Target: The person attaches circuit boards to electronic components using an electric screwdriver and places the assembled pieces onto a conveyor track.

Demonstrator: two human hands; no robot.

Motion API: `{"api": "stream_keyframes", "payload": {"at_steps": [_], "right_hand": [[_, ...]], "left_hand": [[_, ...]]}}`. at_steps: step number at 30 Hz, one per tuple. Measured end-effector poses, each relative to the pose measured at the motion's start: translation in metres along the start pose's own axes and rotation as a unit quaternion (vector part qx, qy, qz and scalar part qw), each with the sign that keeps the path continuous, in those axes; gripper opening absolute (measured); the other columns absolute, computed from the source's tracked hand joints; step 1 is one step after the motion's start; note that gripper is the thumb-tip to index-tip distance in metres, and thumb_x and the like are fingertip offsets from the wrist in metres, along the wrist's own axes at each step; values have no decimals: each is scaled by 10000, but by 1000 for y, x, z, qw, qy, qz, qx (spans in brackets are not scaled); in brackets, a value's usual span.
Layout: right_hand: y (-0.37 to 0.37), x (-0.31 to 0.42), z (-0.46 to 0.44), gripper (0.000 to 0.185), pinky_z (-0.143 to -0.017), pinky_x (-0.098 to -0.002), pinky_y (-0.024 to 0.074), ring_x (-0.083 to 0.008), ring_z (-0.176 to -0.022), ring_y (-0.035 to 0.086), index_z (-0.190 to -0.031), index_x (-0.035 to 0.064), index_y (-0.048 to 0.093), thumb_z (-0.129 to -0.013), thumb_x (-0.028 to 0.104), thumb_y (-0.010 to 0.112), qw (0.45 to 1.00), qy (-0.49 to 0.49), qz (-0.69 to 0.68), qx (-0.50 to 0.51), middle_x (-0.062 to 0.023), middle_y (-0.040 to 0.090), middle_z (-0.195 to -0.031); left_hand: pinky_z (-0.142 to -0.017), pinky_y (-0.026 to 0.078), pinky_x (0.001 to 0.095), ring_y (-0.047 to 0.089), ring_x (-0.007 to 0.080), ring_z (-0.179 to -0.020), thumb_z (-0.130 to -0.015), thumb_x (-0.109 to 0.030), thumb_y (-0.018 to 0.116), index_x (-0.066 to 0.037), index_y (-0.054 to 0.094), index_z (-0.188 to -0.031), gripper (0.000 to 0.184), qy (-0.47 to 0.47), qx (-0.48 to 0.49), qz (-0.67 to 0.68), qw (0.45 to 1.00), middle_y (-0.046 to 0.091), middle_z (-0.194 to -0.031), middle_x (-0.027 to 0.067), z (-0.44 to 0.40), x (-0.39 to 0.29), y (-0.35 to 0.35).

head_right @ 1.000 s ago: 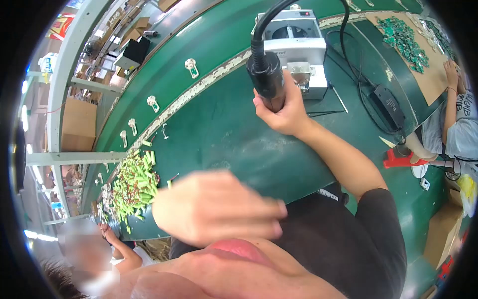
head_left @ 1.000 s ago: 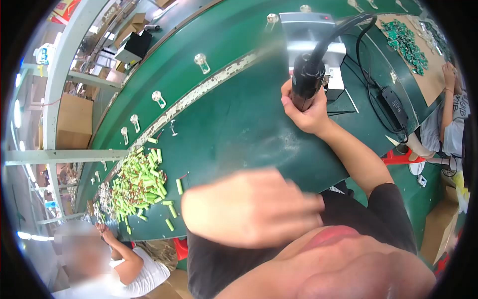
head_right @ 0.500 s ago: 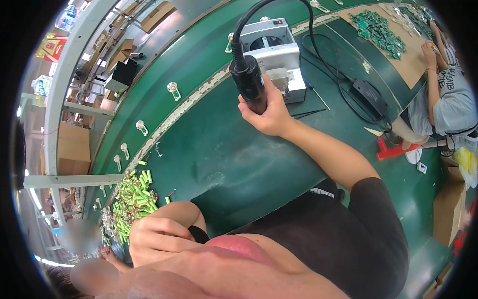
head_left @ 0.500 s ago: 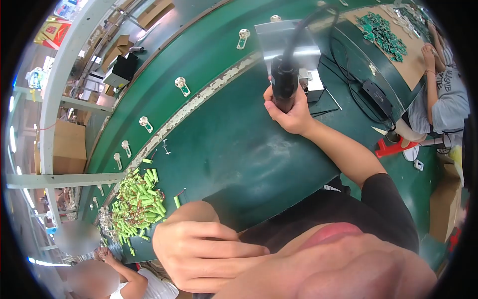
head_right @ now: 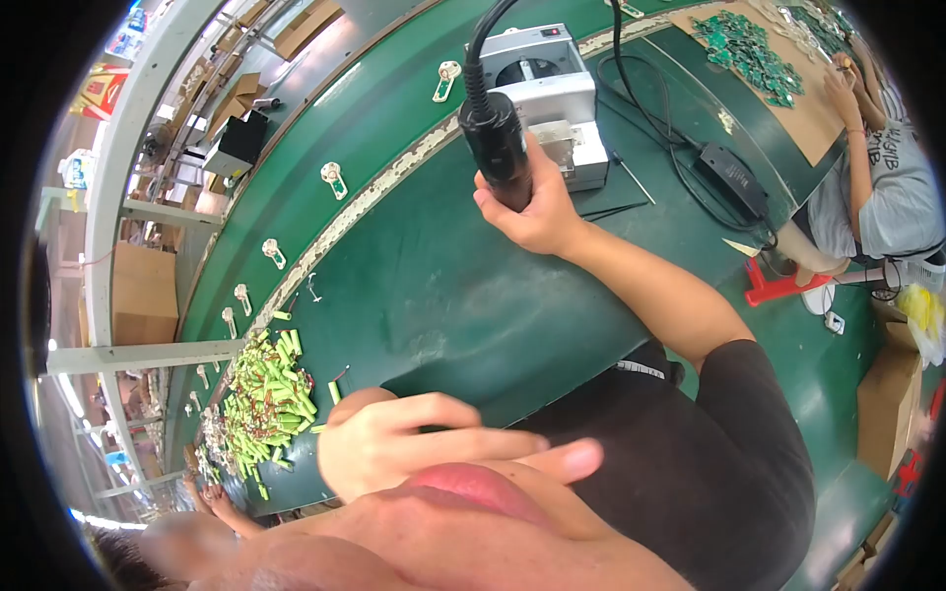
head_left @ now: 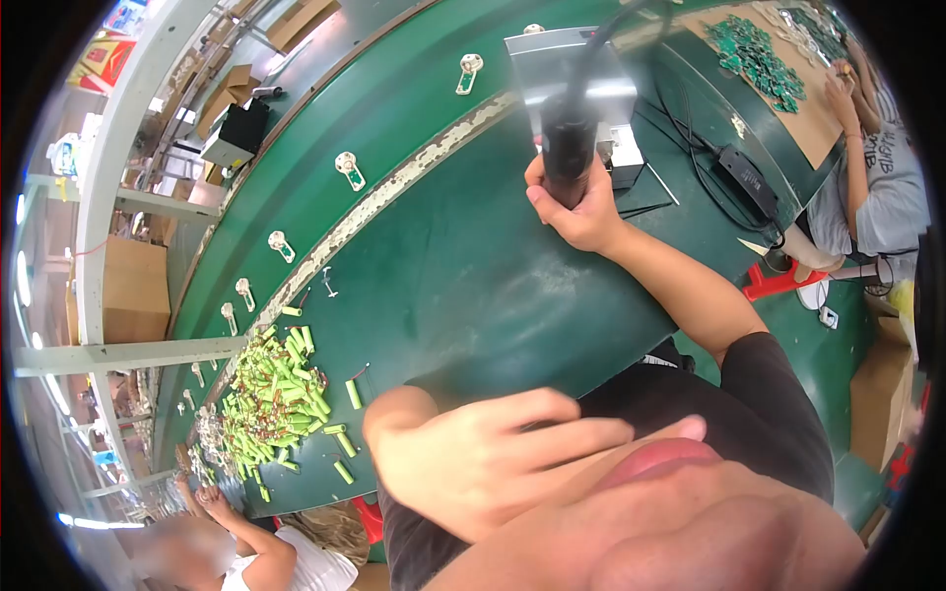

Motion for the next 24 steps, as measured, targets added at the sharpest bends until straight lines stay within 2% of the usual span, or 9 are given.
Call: {"api": "stream_keyframes", "payload": {"at_steps": [3,7,10,14,18,22,24], "right_hand": [[0,-3,0,612,-552,-250,482,-91,-641,565,-1467,53,369,-923,-118,590,998,-52,33,8,-71,584,-948],[0,-2,0,609,-556,-244,475,-87,-631,561,-1470,49,369,-925,-112,589,997,-56,47,21,-68,582,-935],[1,0,1,487,-689,-247,464,-70,-796,550,-1314,57,428,-906,-64,664,1000,7,11,2,-14,573,-930],[3,1,0,479,-692,-251,466,-73,-802,551,-1306,54,433,-904,-63,667,1000,0,16,1,-13,572,-935],[1,0,2,476,-696,-256,469,-73,-807,552,-1302,51,437,-903,-67,669,1000,9,-11,2,-15,571,-950],[0,-1,1,463,-693,-256,469,-74,-809,553,-1289,51,441,-905,-69,670,1000,-8,5,10,-18,568,-957],[0,-7,1,566,-613,-248,471,-78,-701,557,-1419,47,387,-921,-106,610,999,-41,26,10,-47,575,-950]], "left_hand": [[-694,503,336,688,272,-863,-725,-182,639,107,719,-972,388,-17,-56,-44,997,714,-1155,235,-14,5,7],[-604,464,273,680,188,-746,-703,-143,713,63,751,-892,283,-6,-180,-91,979,749,-1051,193,-6,11,2],[-559,445,241,680,174,-693,-709,-92,721,59,752,-886,236,-37,-170,-131,976,758,-968,173,-8,11,-9],[-552,445,235,681,176,-689,-720,-91,704,70,748,-906,250,-44,-151,-129,979,753,-939,186,-6,15,-6],[-574,454,254,676,195,-695,-658,-170,646,92,739,-915,378,-8,-126,-67,990,745,-959,216,-2,12,5],[-589,451,277,661,207,-697,-597,-231,588,128,727,-919,503,7,-113,-77,991,731,-971,226,3,3,-3],[-581,443,277,656,206,-698,-608,-231,601,124,729,-917,488,0,-117,-74,990,730,-963,220,1,3,-4]]}}
Point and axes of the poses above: each hand's wrist, its own z-axis away from the middle knuckle, its own y-axis out of the palm, x = y × z, the point moved 4 cm from there along -z, towards the middle knuckle
